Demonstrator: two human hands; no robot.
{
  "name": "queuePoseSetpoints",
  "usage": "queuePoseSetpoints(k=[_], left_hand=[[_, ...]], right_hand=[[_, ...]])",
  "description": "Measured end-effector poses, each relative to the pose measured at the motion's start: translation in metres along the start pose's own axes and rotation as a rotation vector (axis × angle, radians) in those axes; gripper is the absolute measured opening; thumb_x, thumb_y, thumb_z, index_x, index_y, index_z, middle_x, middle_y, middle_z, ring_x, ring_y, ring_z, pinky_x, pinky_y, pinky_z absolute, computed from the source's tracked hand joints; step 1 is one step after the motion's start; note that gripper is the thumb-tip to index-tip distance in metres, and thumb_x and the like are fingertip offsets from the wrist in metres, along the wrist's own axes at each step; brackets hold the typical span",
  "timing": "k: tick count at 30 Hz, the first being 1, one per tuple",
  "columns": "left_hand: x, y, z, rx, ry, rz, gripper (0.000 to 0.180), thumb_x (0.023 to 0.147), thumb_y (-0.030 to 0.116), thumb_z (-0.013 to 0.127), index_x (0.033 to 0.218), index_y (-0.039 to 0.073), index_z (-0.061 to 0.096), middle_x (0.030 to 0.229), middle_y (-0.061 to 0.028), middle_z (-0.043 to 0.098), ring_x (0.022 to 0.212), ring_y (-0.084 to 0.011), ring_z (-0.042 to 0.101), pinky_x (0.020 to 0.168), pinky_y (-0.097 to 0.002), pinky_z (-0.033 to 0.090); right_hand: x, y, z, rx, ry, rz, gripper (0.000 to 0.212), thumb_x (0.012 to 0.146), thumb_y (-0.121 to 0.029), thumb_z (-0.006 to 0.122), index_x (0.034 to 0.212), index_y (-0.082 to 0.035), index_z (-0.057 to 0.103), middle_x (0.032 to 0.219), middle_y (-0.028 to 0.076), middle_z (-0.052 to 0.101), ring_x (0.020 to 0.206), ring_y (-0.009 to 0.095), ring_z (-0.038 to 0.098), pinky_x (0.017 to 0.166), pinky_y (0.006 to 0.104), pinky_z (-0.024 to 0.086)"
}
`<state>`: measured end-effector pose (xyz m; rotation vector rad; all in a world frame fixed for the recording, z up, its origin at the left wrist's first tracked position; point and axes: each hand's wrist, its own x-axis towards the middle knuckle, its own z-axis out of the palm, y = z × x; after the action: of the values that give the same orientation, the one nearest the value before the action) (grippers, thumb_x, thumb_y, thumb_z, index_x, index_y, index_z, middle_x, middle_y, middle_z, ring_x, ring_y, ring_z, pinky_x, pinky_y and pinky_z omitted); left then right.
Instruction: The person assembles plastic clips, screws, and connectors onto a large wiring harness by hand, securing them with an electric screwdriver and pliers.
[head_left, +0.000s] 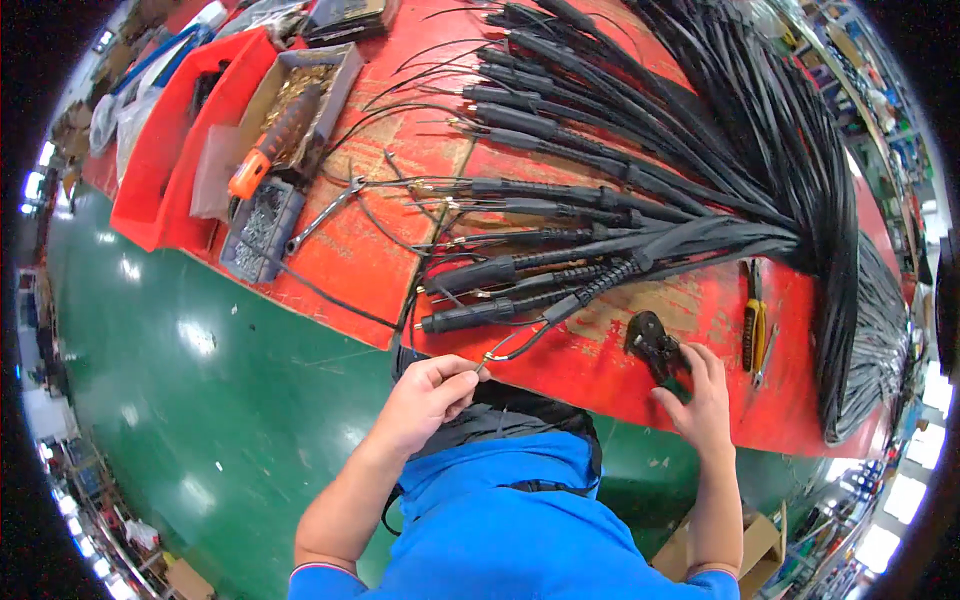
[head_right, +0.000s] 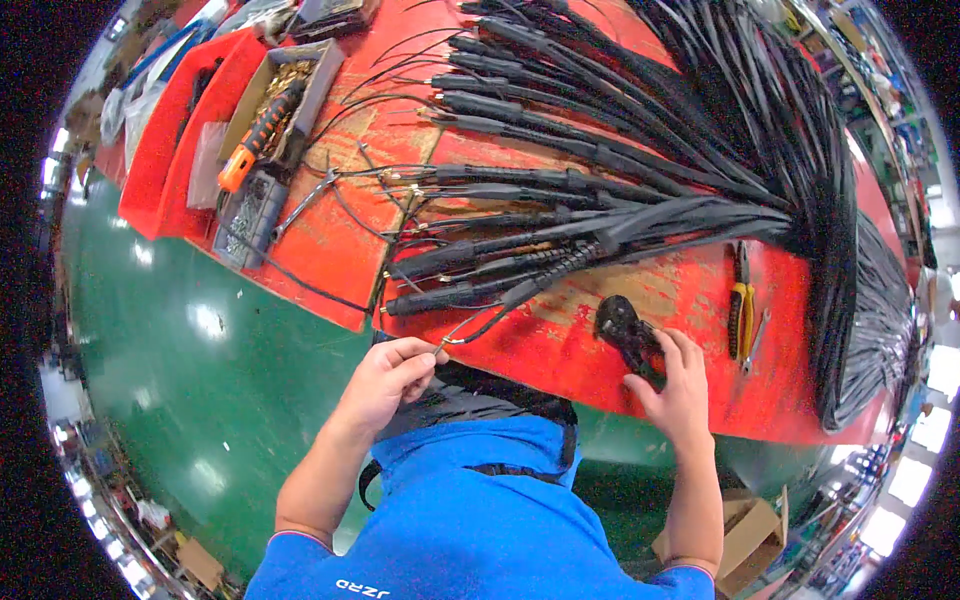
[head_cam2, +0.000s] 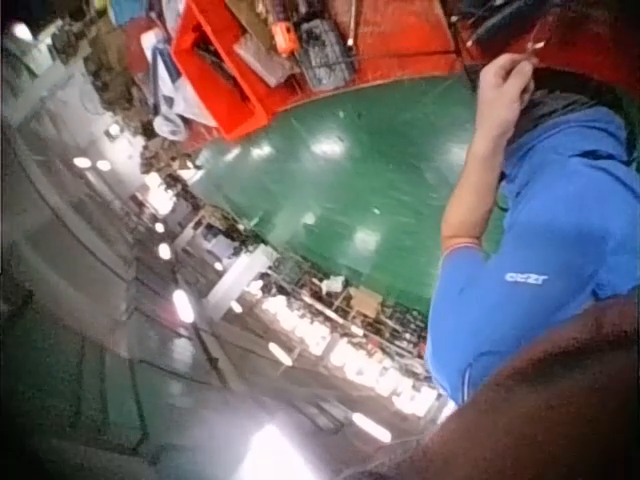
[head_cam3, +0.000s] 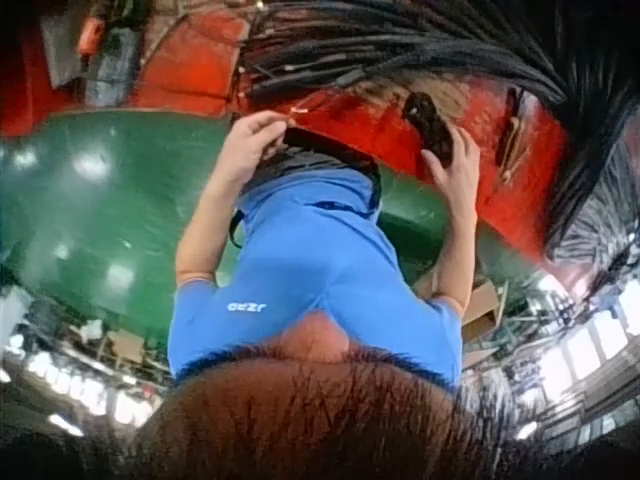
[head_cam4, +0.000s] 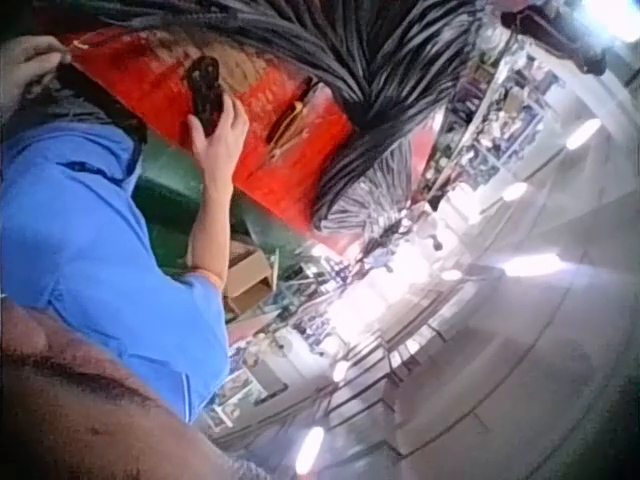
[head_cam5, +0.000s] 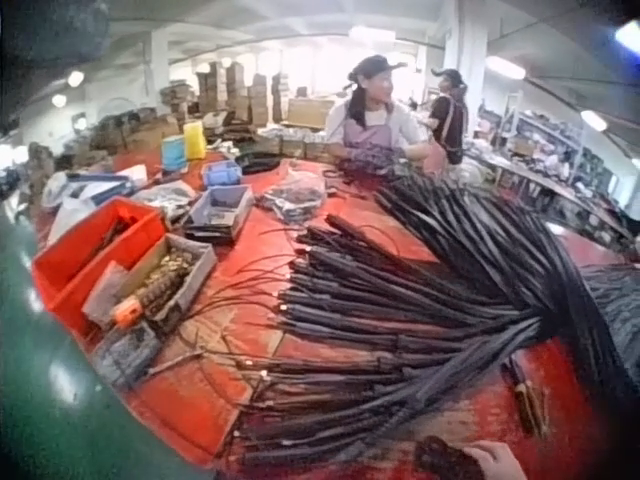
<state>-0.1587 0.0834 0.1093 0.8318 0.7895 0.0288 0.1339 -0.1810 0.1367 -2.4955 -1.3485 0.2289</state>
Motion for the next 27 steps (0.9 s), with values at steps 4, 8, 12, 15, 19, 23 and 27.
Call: queuePoseSetpoints(k=[4, 8, 12, 15, 19, 23, 27], left_hand=[[-0.002, 0.003, 0.000, 0.053, 0.013, 0.008, 0.020, 0.101, 0.017, 0.062, 0.108, -0.001, 0.069, 0.073, 0.0021, 0.057, 0.061, -0.0051, 0.046, 0.055, -0.0216, 0.035], [-0.005, 0.000, -0.002, 0.104, 0.085, 0.050, 0.021, 0.102, 0.018, 0.062, 0.107, -0.001, 0.069, 0.072, 0.0018, 0.057, 0.061, -0.0053, 0.047, 0.054, -0.0216, 0.036], [-0.012, 0.001, -0.003, 0.103, 0.137, 0.081, 0.023, 0.103, 0.019, 0.062, 0.107, -0.002, 0.070, 0.072, 0.0022, 0.057, 0.061, -0.0051, 0.047, 0.055, -0.0215, 0.036], [-0.006, 0.000, 0.003, 0.107, 0.058, 0.065, 0.025, 0.104, 0.021, 0.060, 0.107, -0.002, 0.071, 0.073, 0.0026, 0.058, 0.063, -0.0044, 0.047, 0.056, -0.0210, 0.037], [-0.008, -0.002, 0.007, 0.088, 0.041, 0.086, 0.026, 0.105, 0.021, 0.059, 0.110, -0.002, 0.071, 0.073, 0.0042, 0.057, 0.063, -0.0030, 0.045, 0.056, -0.0201, 0.035], [-0.011, -0.002, 0.003, 0.060, 0.024, 0.049, 0.027, 0.105, 0.021, 0.060, 0.114, -0.001, 0.072, 0.074, 0.0053, 0.058, 0.063, -0.0016, 0.044, 0.054, -0.0185, 0.034], [-0.014, 0.005, 0.003, -0.032, -0.026, -0.023, 0.027, 0.103, 0.021, 0.062, 0.109, -0.004, 0.071, 0.073, 0.0027, 0.059, 0.063, -0.0035, 0.048, 0.055, -0.0193, 0.037]], right_hand=[[-0.005, 0.006, 0.001, 0.006, -0.036, 0.015, 0.074, 0.076, -0.025, 0.083, 0.140, -0.003, 0.053, 0.136, 0.019, 0.055, 0.125, 0.040, 0.052, 0.108, 0.0477, 0.043], [0.002, 0.010, -0.007, 0.000, -0.143, 0.020, 0.078, 0.075, -0.024, 0.084, 0.143, -0.005, 0.050, 0.138, 0.020, 0.054, 0.125, 0.041, 0.053, 0.110, 0.0474, 0.043], [0.001, 0.008, -0.009, 0.032, -0.204, 0.044, 0.079, 0.075, -0.021, 0.082, 0.144, -0.004, 0.049, 0.135, 0.024, 0.055, 0.126, 0.041, 0.052, 0.109, 0.0473, 0.044], [-0.005, 0.003, -0.007, -0.107, -0.155, 0.031, 0.077, 0.069, -0.012, 0.072, 0.142, 0.000, 0.050, 0.131, 0.024, 0.055, 0.121, 0.043, 0.054, 0.107, 0.0477, 0.046], [-0.007, 0.003, -0.009, -0.159, -0.153, 0.040, 0.076, 0.069, -0.009, 0.068, 0.143, 0.000, 0.050, 0.119, 0.024, 0.061, 0.113, 0.043, 0.056, 0.098, 0.0497, 0.047], [0.001, -0.008, -0.011, -0.037, -0.275, 0.194, 0.059, 0.082, -0.009, 0.069, 0.138, -0.004, 0.055, 0.110, 0.020, 0.068, 0.104, 0.040, 0.064, 0.094, 0.0461, 0.051], [0.005, -0.033, -0.023, 0.249, -0.519, 0.219, 0.047, 0.085, -0.010, 0.071, 0.130, -0.001, 0.060, 0.104, 0.023, 0.070, 0.101, 0.038, 0.068, 0.094, 0.0417, 0.051]])
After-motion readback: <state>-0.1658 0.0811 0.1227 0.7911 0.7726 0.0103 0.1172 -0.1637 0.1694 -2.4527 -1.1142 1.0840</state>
